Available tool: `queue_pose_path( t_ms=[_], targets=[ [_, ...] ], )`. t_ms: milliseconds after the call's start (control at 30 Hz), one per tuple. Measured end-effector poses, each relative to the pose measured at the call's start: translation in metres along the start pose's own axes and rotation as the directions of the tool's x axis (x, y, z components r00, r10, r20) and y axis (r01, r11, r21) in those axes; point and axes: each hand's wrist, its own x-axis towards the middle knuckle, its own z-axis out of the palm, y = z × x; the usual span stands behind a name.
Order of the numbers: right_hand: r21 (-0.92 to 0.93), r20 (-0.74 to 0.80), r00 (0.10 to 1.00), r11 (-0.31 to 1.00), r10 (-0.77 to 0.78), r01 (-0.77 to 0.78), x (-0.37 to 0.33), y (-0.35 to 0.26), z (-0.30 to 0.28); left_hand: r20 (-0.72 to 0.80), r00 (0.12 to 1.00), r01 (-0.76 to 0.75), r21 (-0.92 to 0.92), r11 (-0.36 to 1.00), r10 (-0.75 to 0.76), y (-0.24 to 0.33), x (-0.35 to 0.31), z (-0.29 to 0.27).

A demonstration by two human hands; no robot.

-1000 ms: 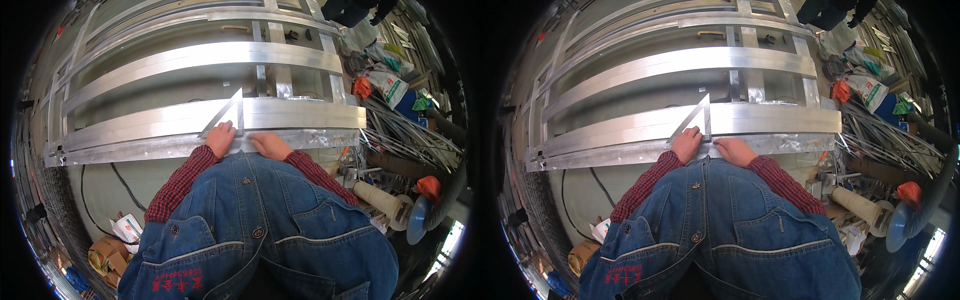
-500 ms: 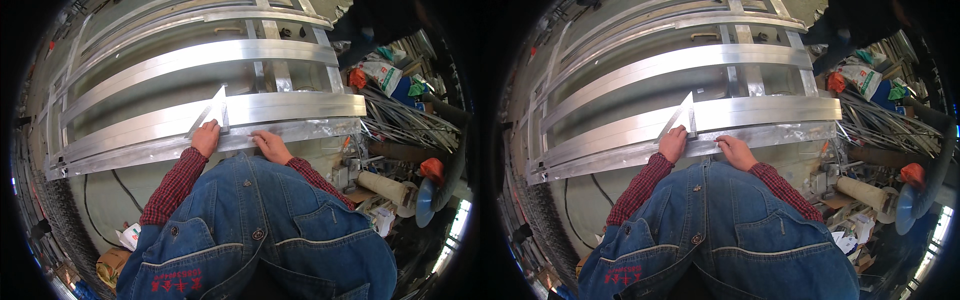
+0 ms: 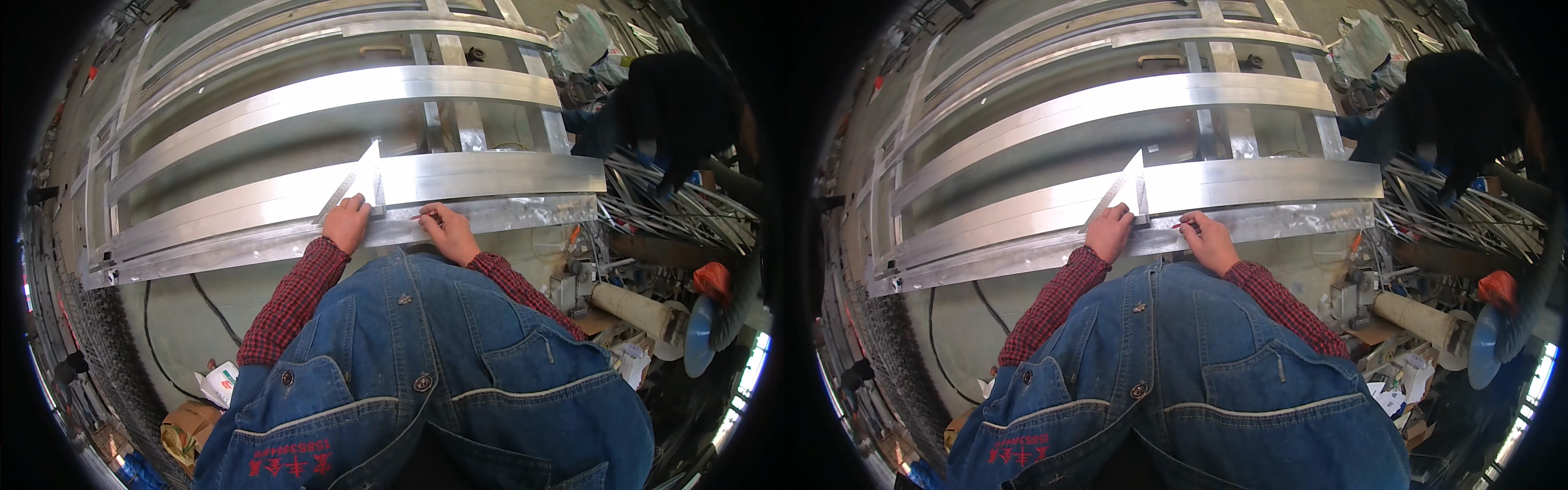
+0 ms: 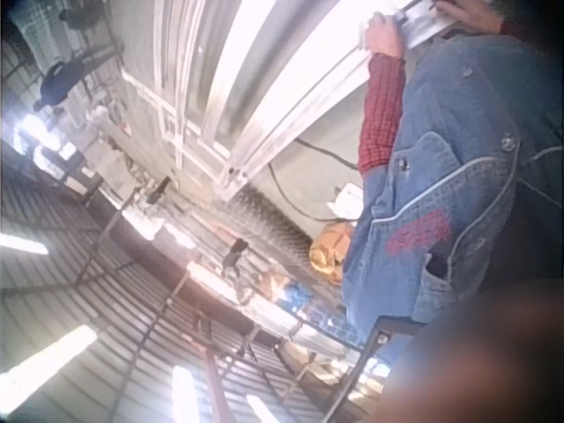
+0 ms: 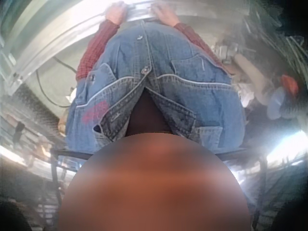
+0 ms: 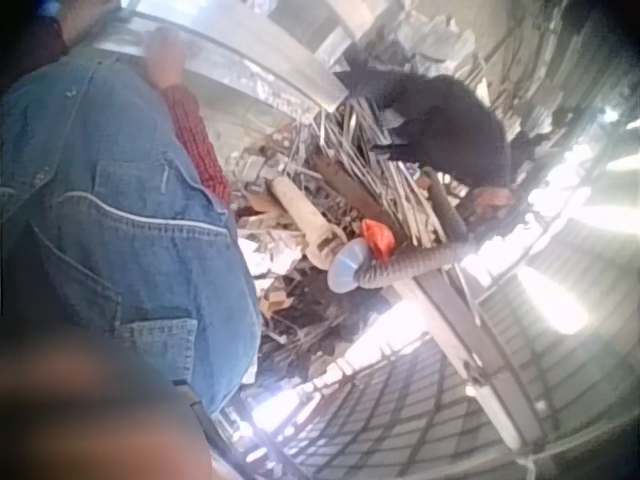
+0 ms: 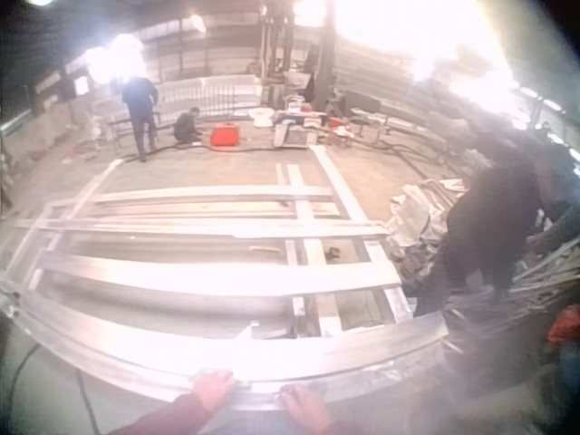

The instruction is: The person positions a metal bar on a frame and marks it with a pen. Then the person uses a set square to draw perpendicular lines on the frame. The marked frame remains on the workbench.

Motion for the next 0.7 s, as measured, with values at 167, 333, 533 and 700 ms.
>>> queue_pose_path(
  t_ms=[167, 333, 533, 700],
  targets=[
    [0.012, 0.044, 0.999, 1.000, 0.018, -0.018, 0.010, -0.005, -0.003, 0.036, 0.999, 0.026, 0.007, 1.000, -0.026, 0.002, 0.001, -0.001],
    [0.000, 0.043, 0.999, 1.000, -0.004, 0.004, 0.018, -0.002, -0.008, 0.036, 0.998, 0.049, 0.011, 0.999, -0.049, 0.005, 0.002, -0.001],
    [0.027, 0.072, 0.997, 0.999, 0.018, -0.020, 0.026, -0.002, -0.013, -0.005, 0.999, 0.040, -0.022, 0.999, -0.040, 0.007, 0.002, -0.001],
    [-0.020, 0.087, 0.996, 1.000, -0.012, 0.014, 0.029, -0.006, -0.016, -0.001, 0.999, 0.047, -0.027, 0.999, -0.047, 0.010, 0.002, -0.003]
  ],
)
